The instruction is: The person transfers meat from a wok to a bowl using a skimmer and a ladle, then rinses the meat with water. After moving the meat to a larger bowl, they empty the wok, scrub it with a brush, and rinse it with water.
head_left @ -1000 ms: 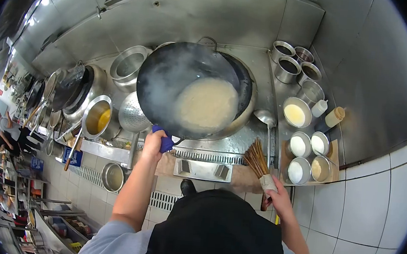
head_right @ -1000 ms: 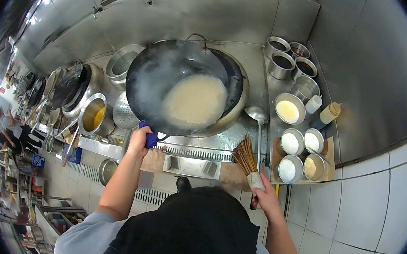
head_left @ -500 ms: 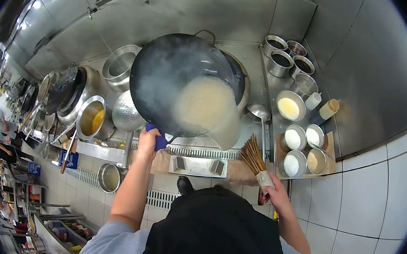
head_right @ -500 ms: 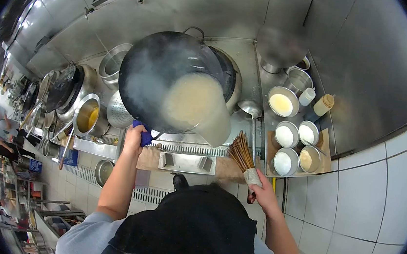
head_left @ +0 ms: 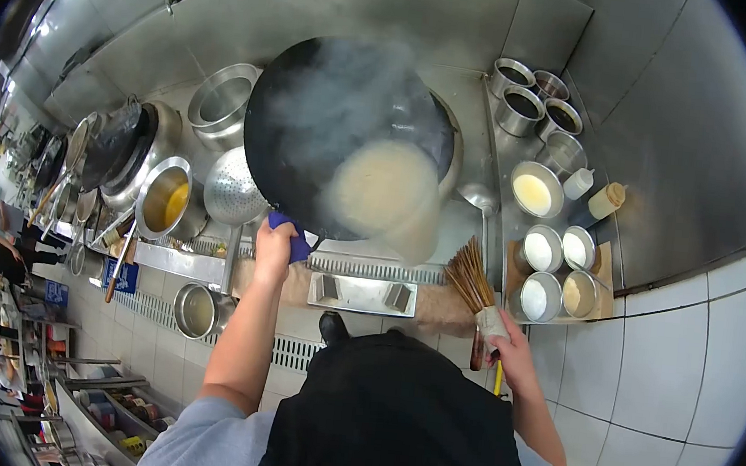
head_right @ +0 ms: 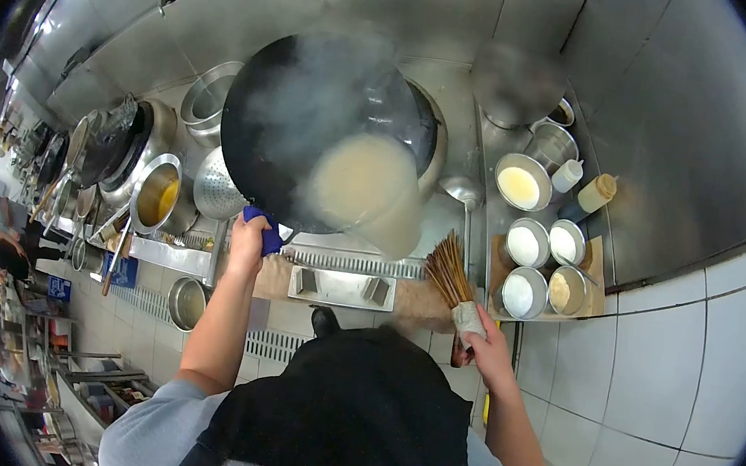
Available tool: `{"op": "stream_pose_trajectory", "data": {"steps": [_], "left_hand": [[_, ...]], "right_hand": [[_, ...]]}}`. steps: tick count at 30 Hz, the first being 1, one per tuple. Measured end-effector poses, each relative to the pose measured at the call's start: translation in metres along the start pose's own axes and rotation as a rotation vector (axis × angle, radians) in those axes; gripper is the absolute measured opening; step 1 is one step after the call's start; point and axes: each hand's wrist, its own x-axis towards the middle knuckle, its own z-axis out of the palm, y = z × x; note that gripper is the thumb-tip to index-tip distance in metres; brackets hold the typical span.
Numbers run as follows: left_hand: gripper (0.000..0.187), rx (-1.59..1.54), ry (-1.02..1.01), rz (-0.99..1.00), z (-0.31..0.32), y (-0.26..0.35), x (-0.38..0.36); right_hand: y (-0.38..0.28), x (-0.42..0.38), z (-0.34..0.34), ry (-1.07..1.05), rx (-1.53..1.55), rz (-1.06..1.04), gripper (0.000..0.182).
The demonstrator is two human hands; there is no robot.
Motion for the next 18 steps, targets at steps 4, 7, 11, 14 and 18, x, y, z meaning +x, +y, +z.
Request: {"op": "stream_pose_trajectory", "data": {"steps": [4,7,11,14,18], "left_hand": [[0.014,-0.001,0.031,0.019,0.002,0.000,-0.001],[0.013,0.012,0.042,0.052,0.003,-0.001,-0.003],[0.015,0.009,0.023,0.071,0.001,-0.005,-0.003],[0.017,0.028,0.052,0.160,0.004,-0.008,-0.004],[0.021,0.149,0.044,0.263,0.002,-0.014,-0.010]], "right_hand": [[-0.007,-0.002,0.000,0.004,-0.019,0.016,0.066],[-0.013,-0.006,0.002,0.033,-0.005,-0.001,0.065],[-0.037,-0.008,0.002,0.019,0.026,-0.072,0.065],[-0.075,0.007,0.011,-0.014,0.066,-0.213,0.065],[-0.124,0.059,0.042,-0.143,0.094,-0.350,0.065]]}}
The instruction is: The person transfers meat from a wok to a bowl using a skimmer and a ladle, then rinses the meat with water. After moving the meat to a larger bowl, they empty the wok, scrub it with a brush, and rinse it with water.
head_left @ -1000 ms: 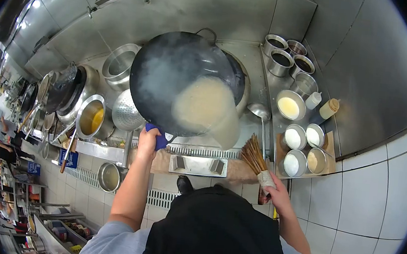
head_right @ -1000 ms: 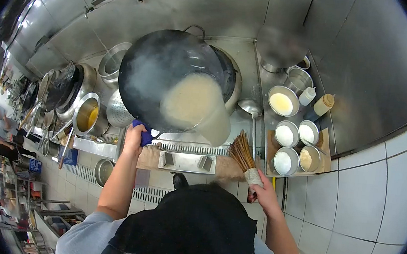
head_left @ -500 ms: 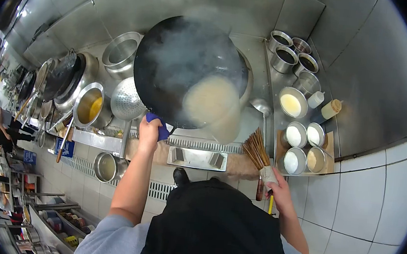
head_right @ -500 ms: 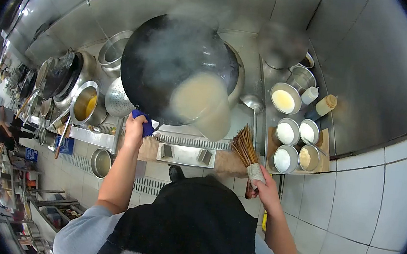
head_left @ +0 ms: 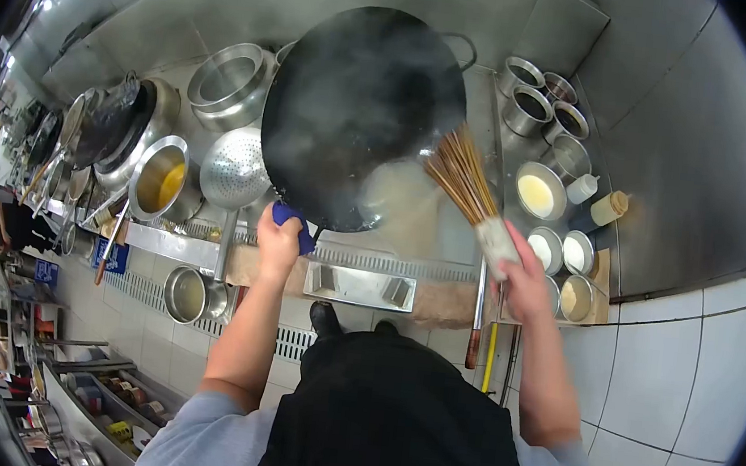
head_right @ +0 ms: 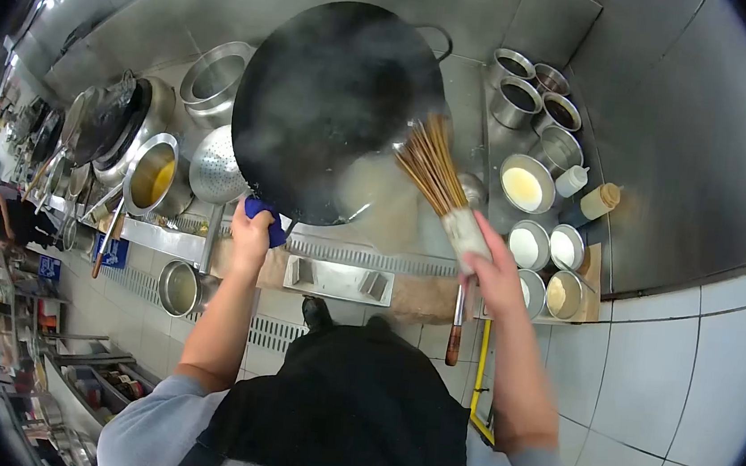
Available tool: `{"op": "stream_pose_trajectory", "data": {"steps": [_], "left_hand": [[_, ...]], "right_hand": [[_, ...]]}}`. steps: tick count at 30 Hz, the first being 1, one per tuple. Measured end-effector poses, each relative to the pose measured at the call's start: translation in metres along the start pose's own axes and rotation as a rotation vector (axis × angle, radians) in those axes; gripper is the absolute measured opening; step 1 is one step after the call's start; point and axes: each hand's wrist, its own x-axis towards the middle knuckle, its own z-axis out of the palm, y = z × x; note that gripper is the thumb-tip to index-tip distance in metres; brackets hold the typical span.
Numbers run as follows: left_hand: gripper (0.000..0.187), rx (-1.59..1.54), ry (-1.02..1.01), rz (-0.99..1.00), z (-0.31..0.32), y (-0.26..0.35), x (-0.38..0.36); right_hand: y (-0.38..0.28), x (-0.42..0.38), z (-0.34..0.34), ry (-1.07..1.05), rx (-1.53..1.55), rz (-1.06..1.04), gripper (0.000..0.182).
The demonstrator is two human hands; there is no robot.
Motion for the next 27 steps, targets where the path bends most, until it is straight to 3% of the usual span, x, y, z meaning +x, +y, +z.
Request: {"op": "stream_pose_trajectory", "data": {"steps": [4,5,7,9,11,15,17,18,20,21,23,25,26,27], "left_hand": [[0.026,-0.010,0.046,0.163,0.006,-0.024,-0.013],[0.025,0.138,0.104,0.321,0.006,-0.035,-0.015],[0.023,0.024,0.062,0.179,0.014,0.001,-0.029],[0.022,0.003,0.068,0.166,0.014,0.001,-0.029],[0.017,-0.145,0.123,0.004,0.019,-0.005,-0.024],[0.015,-0.185,0.166,-0.120,0.023,-0.005,-0.011],[0.014,-0.269,0.071,-0.279,0.025,-0.002,-0.004],[0.014,-0.271,0.071,-0.268,0.027,0.001,0.001],[0.010,-0.376,-0.022,-0.473,0.033,0.005,0.008],[0.010,-0.377,-0.026,-0.462,0.036,0.008,0.012],[0.010,-0.487,-0.089,-0.687,0.043,0.013,0.019],[0.011,-0.469,-0.062,-0.686,0.060,0.007,0.022],[0.011,-0.452,-0.033,-0.689,0.072,0.001,0.025],[0.013,-0.493,0.028,-0.672,0.086,-0.013,0.033]], "right_hand": [[-0.007,0.092,0.038,-0.057,0.031,-0.007,0.058],[-0.013,0.101,0.048,-0.063,0.028,-0.004,0.058],[-0.020,0.108,0.066,-0.087,0.004,-0.016,0.054],[-0.016,0.108,0.066,-0.101,0.025,-0.008,0.053],[-0.018,0.099,0.060,-0.095,0.050,-0.015,0.052],[0.019,0.032,0.028,0.147,0.014,-0.072,0.052],[0.049,-0.011,0.016,0.225,0.018,-0.043,0.054],[0.062,-0.027,0.016,0.269,-0.020,-0.010,0.053],[0.086,-0.043,0.015,0.318,-0.051,0.011,0.053],[0.101,-0.043,0.013,0.276,-0.149,0.033,0.054],[0.136,-0.023,0.007,0.239,-0.241,0.050,0.055],[0.162,0.000,0.005,0.273,-0.899,-0.301,0.059],[0.162,0.002,0.005,0.276,-0.894,-0.302,0.059],[0.139,0.002,0.021,0.228,-1.027,-0.051,0.060]]}}
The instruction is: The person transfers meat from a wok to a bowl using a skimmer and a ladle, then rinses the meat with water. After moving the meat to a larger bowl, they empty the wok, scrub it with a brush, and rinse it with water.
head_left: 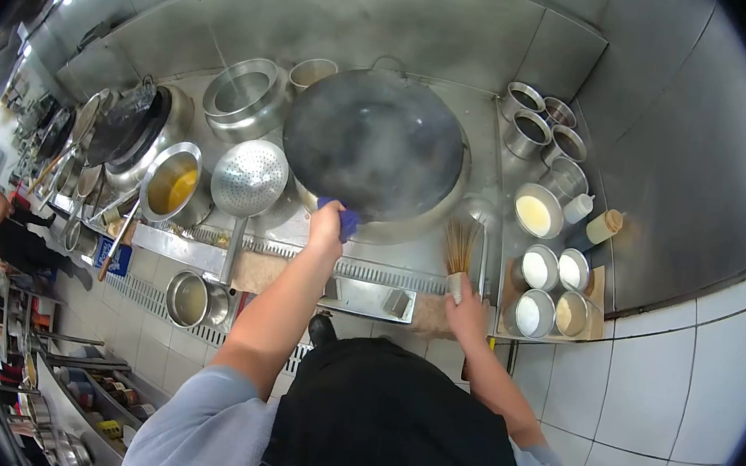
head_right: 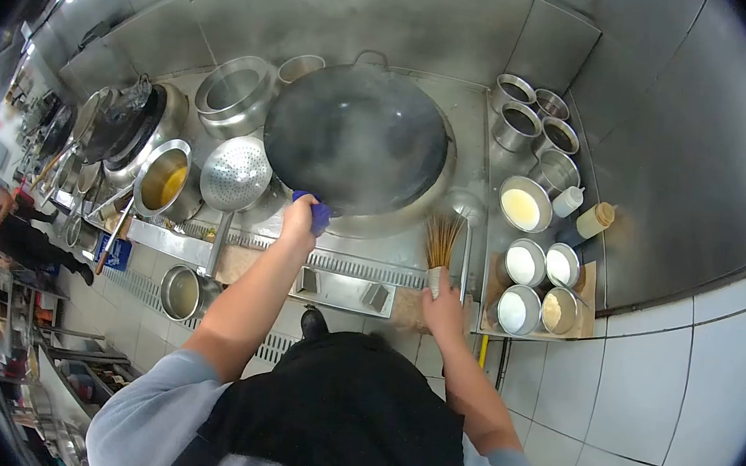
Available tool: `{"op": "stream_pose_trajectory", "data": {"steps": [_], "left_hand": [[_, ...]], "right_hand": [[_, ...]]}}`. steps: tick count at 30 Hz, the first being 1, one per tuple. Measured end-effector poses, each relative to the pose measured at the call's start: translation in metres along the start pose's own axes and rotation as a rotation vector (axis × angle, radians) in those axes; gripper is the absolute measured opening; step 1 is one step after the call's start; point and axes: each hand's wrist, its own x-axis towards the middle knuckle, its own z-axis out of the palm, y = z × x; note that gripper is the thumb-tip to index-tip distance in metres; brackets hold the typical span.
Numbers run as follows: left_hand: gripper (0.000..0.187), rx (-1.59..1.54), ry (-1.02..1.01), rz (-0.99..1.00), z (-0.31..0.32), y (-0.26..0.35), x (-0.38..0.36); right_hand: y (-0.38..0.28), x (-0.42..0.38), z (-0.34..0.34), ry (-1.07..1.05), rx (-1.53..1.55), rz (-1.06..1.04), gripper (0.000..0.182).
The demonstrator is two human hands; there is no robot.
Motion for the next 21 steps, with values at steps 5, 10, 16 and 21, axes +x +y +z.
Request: {"op": "stream_pose_trajectory", "data": {"steps": [5,10,16,21], "left_hand": [[0.013,-0.042,-0.022,-0.032,0.027,0.001,-0.001],[0.017,-0.038,-0.048,-0.129,0.045,-0.016,-0.003],[0.037,-0.111,-0.282,-0.176,0.017,-0.012,-0.011],[0.042,0.108,-0.418,-0.082,-0.069,-0.006,-0.026]], "right_hand": [[-0.003,-0.012,-0.015,-0.124,-0.228,0.017,0.063],[0.036,-0.056,-0.033,-0.043,-0.303,0.062,0.066],[0.069,-0.065,-0.008,-0.022,-0.088,0.250,0.061],[0.046,-0.070,-0.035,0.069,0.242,0.275,0.039]]}}
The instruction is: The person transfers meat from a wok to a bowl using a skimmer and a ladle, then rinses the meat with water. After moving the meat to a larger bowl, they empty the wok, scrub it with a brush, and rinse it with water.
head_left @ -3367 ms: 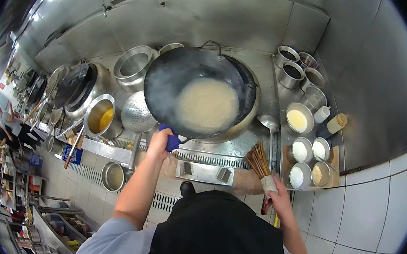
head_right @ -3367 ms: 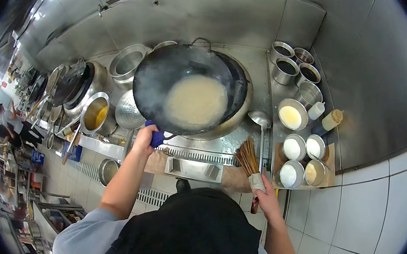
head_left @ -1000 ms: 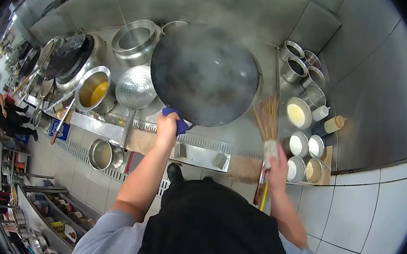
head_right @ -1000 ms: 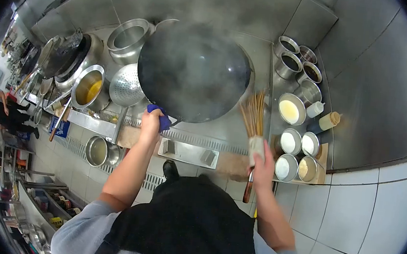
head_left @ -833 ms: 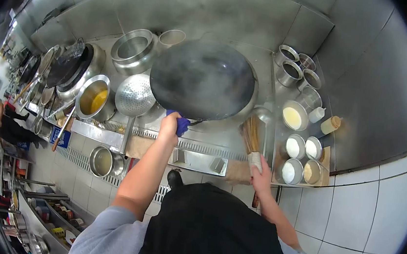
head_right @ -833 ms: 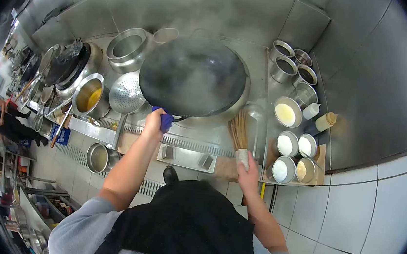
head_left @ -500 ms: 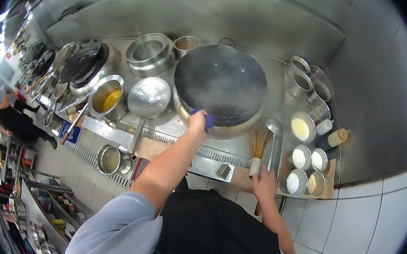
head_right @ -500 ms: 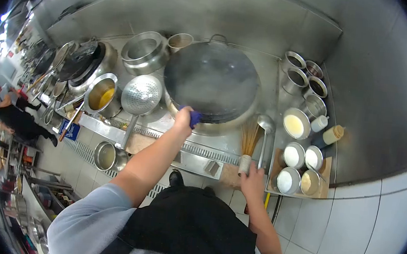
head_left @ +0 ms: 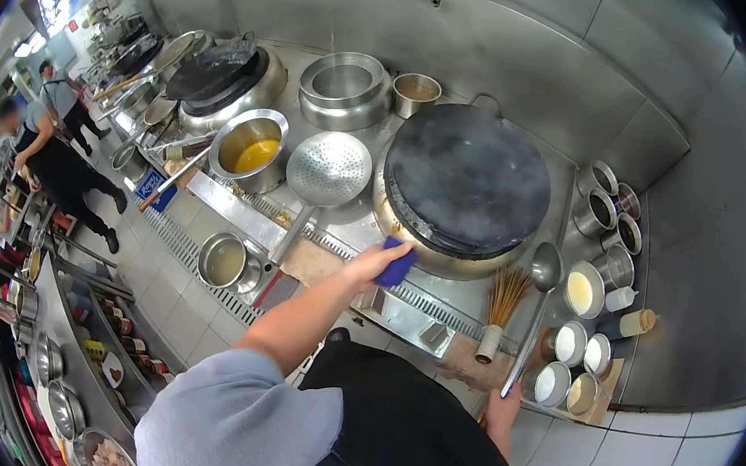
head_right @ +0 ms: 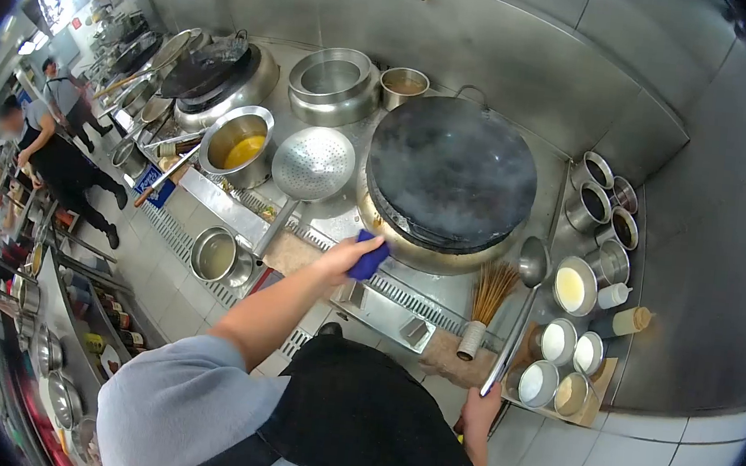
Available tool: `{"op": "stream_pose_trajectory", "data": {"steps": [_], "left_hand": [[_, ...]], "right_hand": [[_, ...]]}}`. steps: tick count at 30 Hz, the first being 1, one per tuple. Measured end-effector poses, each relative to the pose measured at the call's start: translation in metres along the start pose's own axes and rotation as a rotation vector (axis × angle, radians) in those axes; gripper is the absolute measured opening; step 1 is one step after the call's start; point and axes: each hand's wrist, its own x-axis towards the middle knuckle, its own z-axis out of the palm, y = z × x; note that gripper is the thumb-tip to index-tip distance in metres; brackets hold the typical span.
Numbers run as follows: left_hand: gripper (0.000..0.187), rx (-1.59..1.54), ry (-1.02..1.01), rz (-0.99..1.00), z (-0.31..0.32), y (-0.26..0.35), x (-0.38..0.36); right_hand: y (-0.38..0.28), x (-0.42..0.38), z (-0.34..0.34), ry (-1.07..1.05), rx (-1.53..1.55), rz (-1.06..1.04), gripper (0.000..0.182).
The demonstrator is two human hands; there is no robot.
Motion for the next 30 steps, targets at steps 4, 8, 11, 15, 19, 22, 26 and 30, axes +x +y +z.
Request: {"op": "stream_pose_trajectory", "data": {"steps": [4,8,11,15,19,22,26,30], "left_hand": [[0.050,0.594,0.304,0.279,-0.072,0.001,-0.033],[0.049,1.211,0.522,0.441,-0.109,-0.008,-0.030],[0.047,1.412,0.543,0.267,-0.119,-0.024,-0.027],[0.051,1.564,0.546,0.213,-0.116,-0.023,-0.027],[0.051,1.469,0.582,0.229,-0.116,-0.005,-0.054],[0.053,1.325,0.723,0.711,-0.133,0.016,-0.078],[0.062,1.242,0.848,0.368,-0.176,0.031,-0.099],[0.052,1.001,0.692,0.123,-0.204,0.007,-0.086]], "right_hand": [[-0.046,-0.016,-0.003,-0.095,0.427,0.111,0.025],[-0.136,0.015,-0.006,-0.218,0.407,-0.180,0.030],[-0.241,0.049,0.017,-0.486,0.600,-0.338,0.044],[-0.334,0.061,0.095,-0.656,0.535,-0.233,0.054],[-0.435,0.108,0.186,-0.775,0.335,-0.288,0.012],[-0.498,0.158,0.279,-0.768,0.157,-0.337,0.005],[-0.550,0.194,0.390,-0.680,-0.153,-0.306,0.007],[-0.567,0.214,0.458,-0.758,-0.112,-0.199,0.004]]}}
